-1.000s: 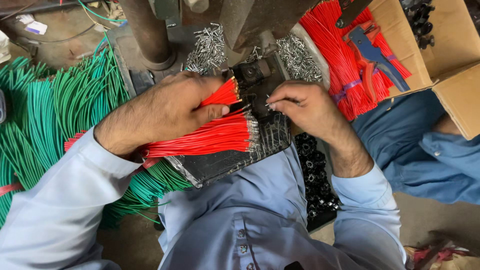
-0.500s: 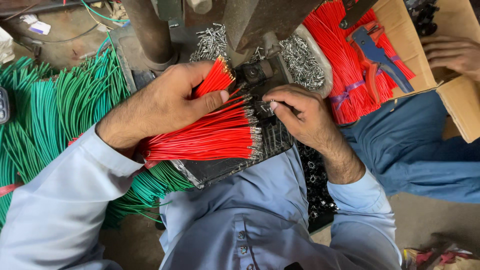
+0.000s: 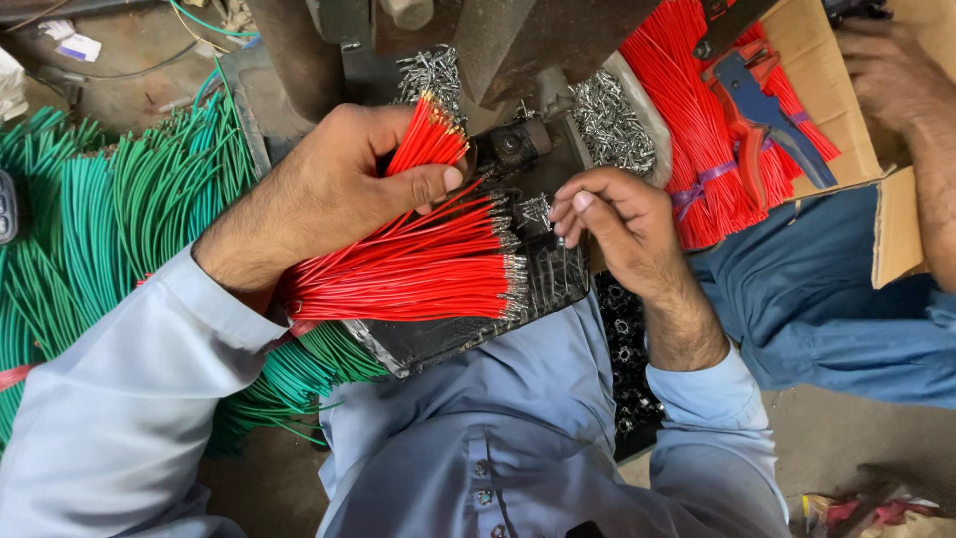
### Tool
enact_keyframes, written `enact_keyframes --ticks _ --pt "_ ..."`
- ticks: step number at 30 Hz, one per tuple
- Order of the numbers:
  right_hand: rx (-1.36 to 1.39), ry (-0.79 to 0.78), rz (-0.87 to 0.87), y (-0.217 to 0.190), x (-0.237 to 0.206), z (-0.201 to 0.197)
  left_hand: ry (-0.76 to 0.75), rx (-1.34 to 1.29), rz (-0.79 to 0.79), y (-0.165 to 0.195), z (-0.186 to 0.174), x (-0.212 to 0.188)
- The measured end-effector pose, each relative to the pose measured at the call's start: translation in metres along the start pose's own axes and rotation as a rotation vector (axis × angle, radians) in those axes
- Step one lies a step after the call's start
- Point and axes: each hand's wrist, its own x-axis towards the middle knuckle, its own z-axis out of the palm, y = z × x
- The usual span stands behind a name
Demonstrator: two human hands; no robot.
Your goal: The person holds a bundle of red insulated wires and repeatedly feeds the stripped end of one wire into a bench-mounted crimping machine, pressing it to attach a metal terminal, then moves the finished wire into the completed bundle. A pile of loose terminals sits beside the machine for repeated use.
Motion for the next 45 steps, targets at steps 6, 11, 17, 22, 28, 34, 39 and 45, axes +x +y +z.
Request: enact_keyframes --ticks 6,11,17,22,28,34,39,45 --pt "0.065 0.014 -0.17 0.003 0.001 0.017 -0.001 -0.023 0.036 -0.002 -0.002 0.001" --pt "0.08 0.13 -0.136 -0.002 0.017 0.033 -0.041 -0.192 -0.06 -0.005 -0.002 0.003" --pt "0.062 0.157 -0.237 -0.011 0.05 0.044 -0.047 -0.226 -0.029 -0.01 -0.004 0.005" --pt "-0.03 0.055 -0.215 -0.011 0.064 0.06 0.024 -0.13 -0.005 -0.012 -0.005 0.005" --pt "0.073 0.052 -0.167 -0.008 0.071 0.056 0.058 -0.066 -0.031 -0.013 -0.007 0.005" --pt "-0.231 0.115 -0.171 -0.001 0.074 0.056 0.054 -0.047 0.003 -0.014 -0.006 0.006" --pt "-0.216 0.111 -0.196 0.0 0.075 0.053 0.056 -0.078 -0.009 -0.015 -0.005 0.007" --pt "-0.195 0.109 -0.194 0.002 0.077 0.054 0.08 0.003 -0.04 -0.014 -0.005 0.007"
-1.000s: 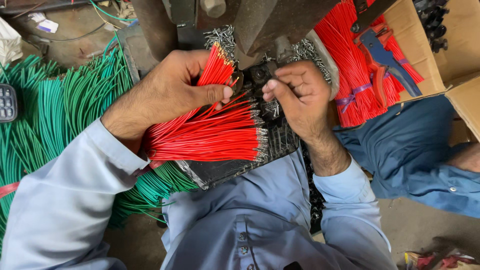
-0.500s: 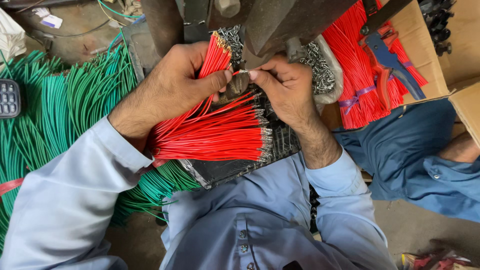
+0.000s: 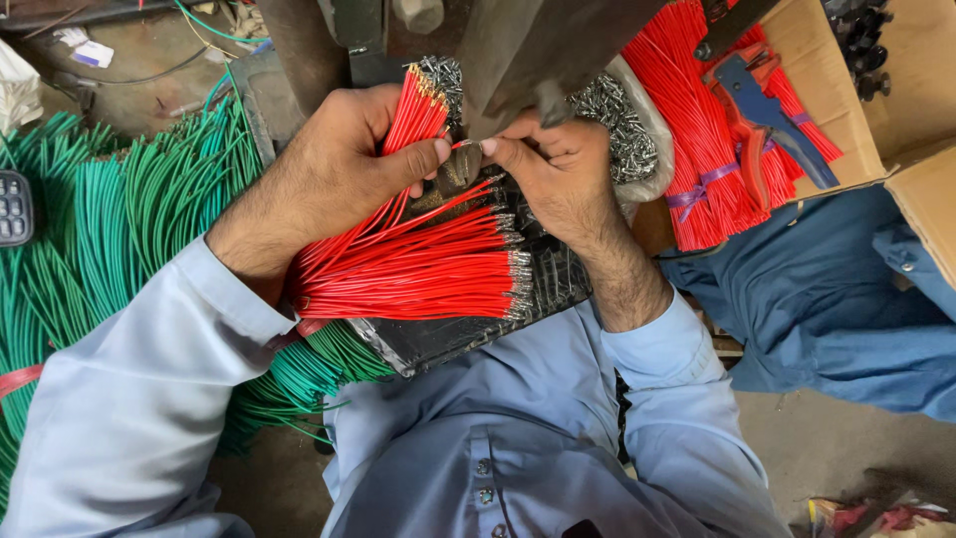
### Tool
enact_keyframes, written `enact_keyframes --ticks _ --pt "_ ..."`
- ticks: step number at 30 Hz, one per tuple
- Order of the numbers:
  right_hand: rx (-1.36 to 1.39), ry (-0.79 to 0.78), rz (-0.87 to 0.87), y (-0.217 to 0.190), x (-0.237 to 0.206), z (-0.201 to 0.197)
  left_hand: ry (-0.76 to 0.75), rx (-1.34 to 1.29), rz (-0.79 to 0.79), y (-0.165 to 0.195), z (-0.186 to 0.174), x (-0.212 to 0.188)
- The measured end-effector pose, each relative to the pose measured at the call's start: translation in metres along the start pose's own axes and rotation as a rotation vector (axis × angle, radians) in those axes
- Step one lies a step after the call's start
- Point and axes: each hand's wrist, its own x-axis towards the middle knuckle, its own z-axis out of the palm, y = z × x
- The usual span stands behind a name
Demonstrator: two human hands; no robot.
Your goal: The person holds a bundle of red insulated wires and repeatedly feeds the stripped end of one wire into a bench-mounted crimping machine, pressing it to attach a metal terminal, then moves the finished wire into the completed bundle. A pile of loose terminals sits beside the machine for repeated use.
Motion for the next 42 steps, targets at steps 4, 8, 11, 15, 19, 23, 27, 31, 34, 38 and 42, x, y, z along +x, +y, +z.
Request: enact_keyframes --ticks 4,8,11,15,19,23,27,31,34,38,42 --pt "0.042 -0.016 0.017 -0.006 -0.002 0.002 0.008 -0.016 -0.02 -0.002 0.0 0.0" --pt "0.15 -0.075 -0.037 -0.019 -0.013 -0.008 -0.009 -0.116 0.052 -0.007 -0.001 0.001" --pt "0.02 -0.082 -0.014 -0.028 -0.02 -0.022 -0.017 -0.144 0.049 -0.009 -0.002 0.001" --pt "-0.42 -0.101 0.003 -0.038 -0.024 -0.045 -0.047 -0.155 0.004 -0.009 -0.002 0.001" --pt "-0.478 -0.191 0.085 -0.045 -0.029 -0.059 -0.061 -0.137 0.035 -0.006 -0.002 0.0" --pt "-0.554 -0.261 -0.048 -0.046 -0.033 -0.061 -0.054 -0.108 -0.005 -0.004 -0.001 0.001" --pt "-0.62 -0.223 -0.079 -0.042 -0.036 -0.056 -0.042 -0.084 -0.026 -0.003 0.0 0.001" --pt "-0.615 -0.23 -0.088 -0.041 -0.042 -0.062 -0.055 -0.108 -0.005 -0.005 0.0 0.0" --pt "-0.535 -0.288 -0.122 -0.039 -0.045 -0.069 -0.043 -0.049 0.04 -0.007 0.0 0.0" --pt "-0.302 -0.191 -0.049 -0.026 -0.047 -0.069 -0.053 -0.053 0.049 -0.008 0.0 0.002" --pt "-0.106 -0.079 0.036 -0.013 -0.048 -0.061 -0.047 -0.075 0.042 -0.006 0.0 0.001"
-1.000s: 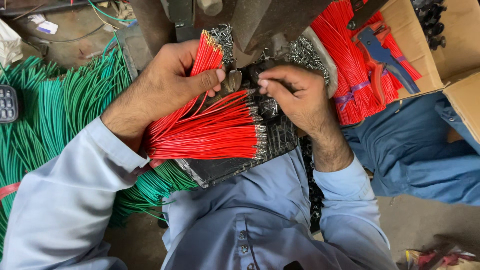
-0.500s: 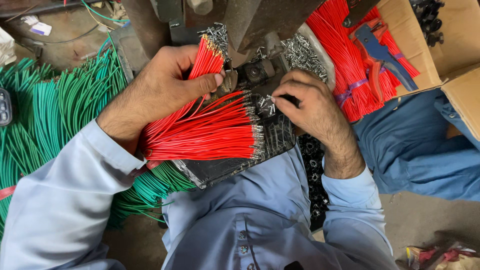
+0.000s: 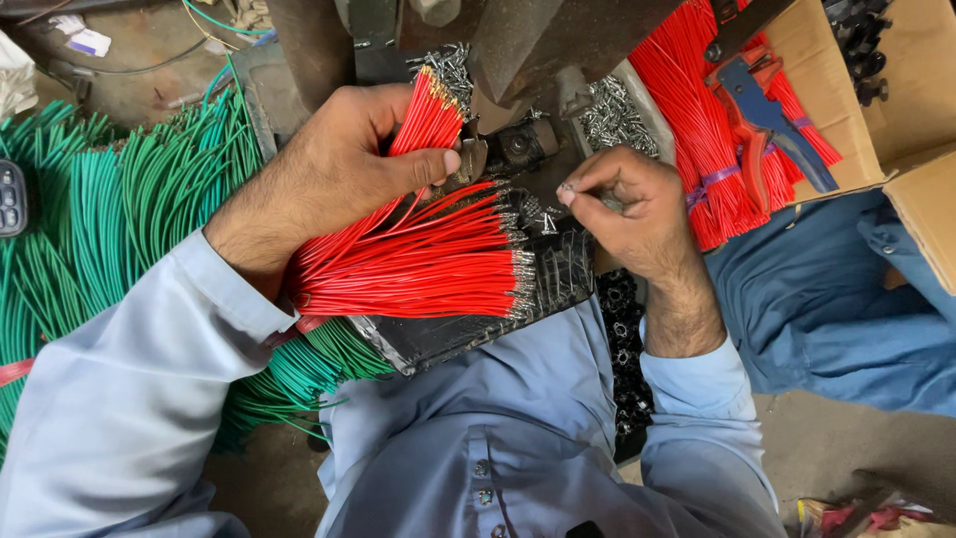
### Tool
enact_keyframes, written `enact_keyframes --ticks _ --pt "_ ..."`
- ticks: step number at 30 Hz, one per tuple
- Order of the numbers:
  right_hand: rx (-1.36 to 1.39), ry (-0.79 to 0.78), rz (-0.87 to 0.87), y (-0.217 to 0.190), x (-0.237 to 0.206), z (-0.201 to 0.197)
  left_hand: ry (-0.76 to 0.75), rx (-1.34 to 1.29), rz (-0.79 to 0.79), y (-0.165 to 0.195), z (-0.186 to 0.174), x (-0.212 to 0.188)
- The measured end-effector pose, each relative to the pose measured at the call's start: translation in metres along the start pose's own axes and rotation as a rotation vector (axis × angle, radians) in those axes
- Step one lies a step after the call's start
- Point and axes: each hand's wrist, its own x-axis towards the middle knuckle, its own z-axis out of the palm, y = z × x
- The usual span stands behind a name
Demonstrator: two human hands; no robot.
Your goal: The person holds a bundle of red insulated wires and repeatedly feeds the stripped end of one wire into a bench-mounted crimping machine, pressing it to attach a metal terminal, then moves the finished wire into the completed bundle. A pile of loose terminals sits beside the machine for repeated use.
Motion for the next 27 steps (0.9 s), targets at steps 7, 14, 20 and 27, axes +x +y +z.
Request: enact_keyframes --ticks 7,14,20,27 --pt "0.213 0.026 -0.036 0.0 0.025 0.023 0.007 -0.074 -0.041 0.001 0.002 0.0" --pt "0.303 0.054 -0.04 -0.008 0.042 0.056 0.007 -0.017 -0.008 -0.002 0.0 -0.001" --pt "0.324 0.083 -0.008 -0.002 0.047 0.058 0.017 -0.008 -0.028 -0.001 -0.001 0.0" --pt "0.156 0.125 -0.016 0.003 0.048 0.063 0.032 0.015 -0.031 0.002 0.0 0.001"
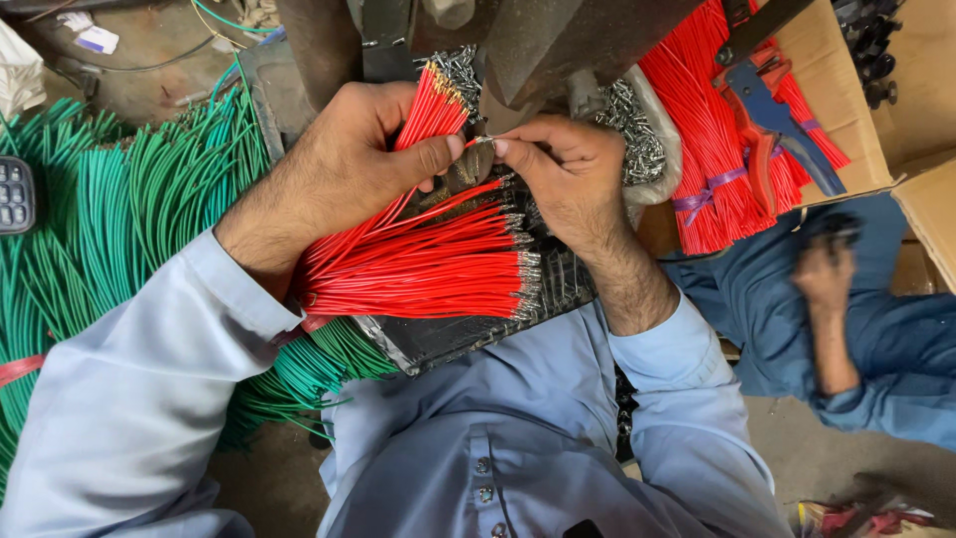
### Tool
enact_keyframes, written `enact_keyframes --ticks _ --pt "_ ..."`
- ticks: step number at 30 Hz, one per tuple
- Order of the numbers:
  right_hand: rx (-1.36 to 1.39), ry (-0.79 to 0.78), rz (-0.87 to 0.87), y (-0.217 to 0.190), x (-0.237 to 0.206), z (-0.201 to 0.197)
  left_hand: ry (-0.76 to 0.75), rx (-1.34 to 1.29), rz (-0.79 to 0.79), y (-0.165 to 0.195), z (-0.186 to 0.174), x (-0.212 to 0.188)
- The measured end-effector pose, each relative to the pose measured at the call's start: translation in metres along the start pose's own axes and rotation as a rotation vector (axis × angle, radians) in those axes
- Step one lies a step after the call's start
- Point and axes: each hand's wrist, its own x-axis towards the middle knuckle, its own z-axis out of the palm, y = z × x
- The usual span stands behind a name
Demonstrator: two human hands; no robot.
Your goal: The person holds a bundle of red insulated wires and repeatedly feeds the stripped end of one wire into a bench-mounted crimping machine, pressing it to attach a metal terminal, then moves the finished wire into the completed bundle. A pile of loose terminals sits beside the machine for repeated use.
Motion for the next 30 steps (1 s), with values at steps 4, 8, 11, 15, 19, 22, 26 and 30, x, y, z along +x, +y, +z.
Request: enact_keyframes --ticks 4,8,11,15,19,22,26,30 --pt "-0.05 -0.007 -0.037 -0.003 0.002 -0.003 0.019 0.02 -0.014 0.0 0.001 0.0" --pt "-0.063 -0.014 -0.056 -0.004 0.004 -0.004 0.026 0.023 -0.006 0.001 0.001 0.0" --pt "-0.043 -0.019 -0.06 -0.003 0.005 -0.004 0.029 0.024 -0.005 0.002 0.001 0.0" --pt "-0.051 -0.013 -0.052 0.0 0.005 -0.004 0.032 0.04 -0.01 0.002 0.001 0.0" --pt "-0.024 -0.022 -0.086 0.002 0.005 -0.005 0.042 0.003 -0.015 0.001 0.001 0.001" --pt "-0.133 0.0 -0.074 0.001 0.005 -0.005 0.04 0.063 0.011 0.001 0.0 0.001" --pt "-0.005 -0.035 -0.024 -0.008 0.002 -0.003 0.033 0.047 0.009 0.002 -0.001 0.0" --pt "0.025 -0.109 -0.104 -0.029 -0.007 -0.015 0.008 -0.017 0.059 0.001 0.001 -0.002"
